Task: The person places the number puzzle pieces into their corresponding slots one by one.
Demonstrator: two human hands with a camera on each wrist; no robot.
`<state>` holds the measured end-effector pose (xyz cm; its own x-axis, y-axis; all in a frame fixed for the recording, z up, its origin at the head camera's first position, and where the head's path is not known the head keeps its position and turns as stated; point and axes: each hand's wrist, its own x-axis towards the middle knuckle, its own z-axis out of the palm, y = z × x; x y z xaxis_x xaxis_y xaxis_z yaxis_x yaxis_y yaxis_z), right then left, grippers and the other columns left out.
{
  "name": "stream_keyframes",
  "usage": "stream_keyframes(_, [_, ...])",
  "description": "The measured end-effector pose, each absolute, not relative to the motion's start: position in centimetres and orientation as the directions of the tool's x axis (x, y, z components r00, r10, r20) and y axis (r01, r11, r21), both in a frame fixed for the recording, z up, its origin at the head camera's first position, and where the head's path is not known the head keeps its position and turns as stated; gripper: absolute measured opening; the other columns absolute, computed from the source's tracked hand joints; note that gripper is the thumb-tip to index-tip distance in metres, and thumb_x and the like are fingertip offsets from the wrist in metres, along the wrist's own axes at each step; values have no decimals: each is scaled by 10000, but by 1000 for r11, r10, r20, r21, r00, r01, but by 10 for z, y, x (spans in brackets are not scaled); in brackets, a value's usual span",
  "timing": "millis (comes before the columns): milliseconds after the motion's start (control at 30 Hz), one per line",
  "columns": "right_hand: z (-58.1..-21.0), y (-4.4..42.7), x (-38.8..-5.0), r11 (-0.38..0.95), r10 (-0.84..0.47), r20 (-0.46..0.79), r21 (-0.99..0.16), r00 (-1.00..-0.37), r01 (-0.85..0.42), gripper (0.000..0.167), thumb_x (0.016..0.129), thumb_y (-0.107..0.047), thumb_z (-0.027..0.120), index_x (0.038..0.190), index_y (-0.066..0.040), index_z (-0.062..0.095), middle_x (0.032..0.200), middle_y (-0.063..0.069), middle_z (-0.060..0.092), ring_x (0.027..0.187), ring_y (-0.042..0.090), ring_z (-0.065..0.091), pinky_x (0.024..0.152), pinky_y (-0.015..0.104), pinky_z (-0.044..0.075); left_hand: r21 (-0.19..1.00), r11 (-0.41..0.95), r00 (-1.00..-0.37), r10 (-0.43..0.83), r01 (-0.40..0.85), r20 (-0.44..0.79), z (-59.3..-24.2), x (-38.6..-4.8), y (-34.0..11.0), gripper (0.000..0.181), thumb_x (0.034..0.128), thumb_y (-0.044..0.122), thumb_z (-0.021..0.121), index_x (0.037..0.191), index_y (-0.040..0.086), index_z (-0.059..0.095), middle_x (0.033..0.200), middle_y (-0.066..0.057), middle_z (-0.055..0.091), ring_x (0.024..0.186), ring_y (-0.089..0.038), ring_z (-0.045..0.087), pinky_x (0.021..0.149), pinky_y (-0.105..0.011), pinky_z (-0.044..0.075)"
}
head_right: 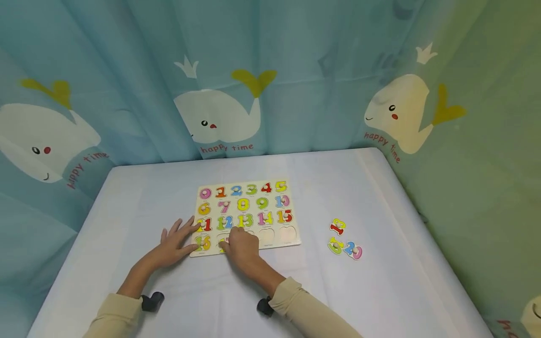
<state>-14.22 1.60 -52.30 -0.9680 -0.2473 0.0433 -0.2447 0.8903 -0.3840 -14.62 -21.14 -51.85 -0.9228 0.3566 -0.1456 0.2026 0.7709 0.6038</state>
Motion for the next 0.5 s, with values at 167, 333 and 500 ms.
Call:
stream_keyframes(167, [-522, 7, -147, 928, -221, 76, -289, -972, -233, 399, 804, -426, 717, 684, -114, 498, 566, -38, 403, 450, 89, 399, 394, 242, 319, 612, 759, -921, 369, 221, -125, -517, -147, -210, 569, 896, 302, 623, 1387, 67, 455, 1520, -182, 215, 1373, -458, 41, 1003, -674, -94])
stream_keyframes(333, [-522, 6, -150, 919, -259, -2, -309, -966, -246, 413, 784, -472, 717, 724, -119, 510, 583, -52, 425, 471, 82, 427, 414, 242, 349, 596, 773, -924, 360, 217, -130, -520, -147, -210, 579, 890, 314, 629, 1383, 65, 459, 1514, -192, 225, 1369, -463, 49, 1000, -683, -82])
stream_keyframes(500, [-512, 40, -152, 774, -359, -56, -576, -932, -263, 312, 802, -397, 725, 907, -115, 647, 661, -81, 519, 579, 64, 462, 500, 218, 389, 592, 774, -923, 364, 224, -126, -521, -145, -214, 593, 894, 351, 615, 1386, 63, 450, 1511, -199, 228, 1367, -467, 48, 996, -688, -81])
